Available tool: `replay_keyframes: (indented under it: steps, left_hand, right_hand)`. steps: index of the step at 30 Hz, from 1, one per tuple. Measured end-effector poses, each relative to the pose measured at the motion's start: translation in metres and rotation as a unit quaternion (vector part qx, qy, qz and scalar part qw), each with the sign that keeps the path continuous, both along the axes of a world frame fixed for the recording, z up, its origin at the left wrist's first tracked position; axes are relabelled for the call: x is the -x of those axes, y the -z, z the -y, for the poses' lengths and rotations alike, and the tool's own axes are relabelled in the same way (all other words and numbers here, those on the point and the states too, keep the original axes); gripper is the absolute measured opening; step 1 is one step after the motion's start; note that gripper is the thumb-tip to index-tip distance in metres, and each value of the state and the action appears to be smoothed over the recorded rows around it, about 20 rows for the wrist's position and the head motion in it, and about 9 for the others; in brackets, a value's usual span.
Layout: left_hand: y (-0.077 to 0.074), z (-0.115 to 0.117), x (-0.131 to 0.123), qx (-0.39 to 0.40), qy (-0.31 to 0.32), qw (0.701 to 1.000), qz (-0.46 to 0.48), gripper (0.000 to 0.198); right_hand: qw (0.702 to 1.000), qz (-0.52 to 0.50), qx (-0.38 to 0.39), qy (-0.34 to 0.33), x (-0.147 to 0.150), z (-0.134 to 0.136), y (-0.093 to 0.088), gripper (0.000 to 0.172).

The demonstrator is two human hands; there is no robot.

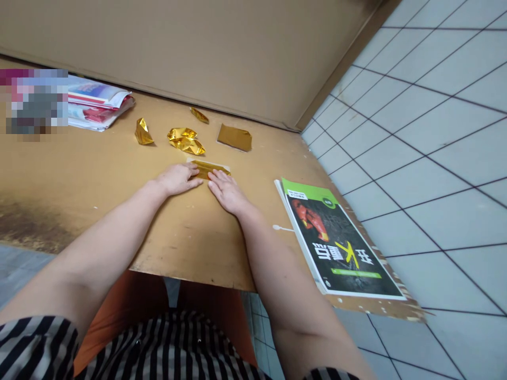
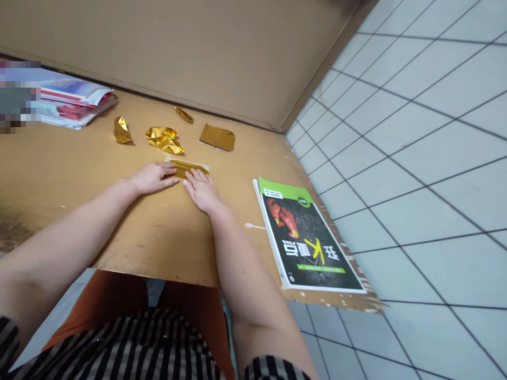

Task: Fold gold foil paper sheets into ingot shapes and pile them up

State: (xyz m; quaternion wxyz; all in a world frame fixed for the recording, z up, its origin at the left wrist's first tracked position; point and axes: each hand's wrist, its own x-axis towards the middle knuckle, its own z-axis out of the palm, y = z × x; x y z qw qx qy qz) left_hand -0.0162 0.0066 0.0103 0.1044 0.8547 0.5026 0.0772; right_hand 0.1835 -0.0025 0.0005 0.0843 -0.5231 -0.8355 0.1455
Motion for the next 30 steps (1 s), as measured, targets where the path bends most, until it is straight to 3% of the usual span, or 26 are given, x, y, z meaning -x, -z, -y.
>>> replay_keyframes:
  steps: [8,11,14,20,30]
  left_hand:
    - [0.000,0.001,-0.002,-0.016,0.007,1.000,-0.006,0.049]
    - [0.001,0.001,-0.002,-0.028,0.017,0.999,-0.007,0.046]
    - [0.005,-0.002,-0.001,-0.048,0.026,0.999,-0.006,0.044]
    - [0.014,-0.009,0.001,-0.078,0.047,0.996,0.015,0.041]
    - [0.004,-0.001,-0.005,-0.079,0.032,0.996,-0.023,0.041]
  right_hand:
    - [0.995,0.060,-0.037,0.064,-0.025,-0.002,-0.011,0.053]
    - [0.990,0.068,-0.091,0.087,-0.022,-0.001,-0.013,0.054]
    - [0.989,0.029,-0.124,0.069,-0.007,0.003,-0.011,0.055]
    - [0.999,0.021,-0.012,-0.039,0.021,0.011,-0.003,0.066]
    - [0.999,0.017,0.011,0.028,-0.008,0.005,-0.010,0.060]
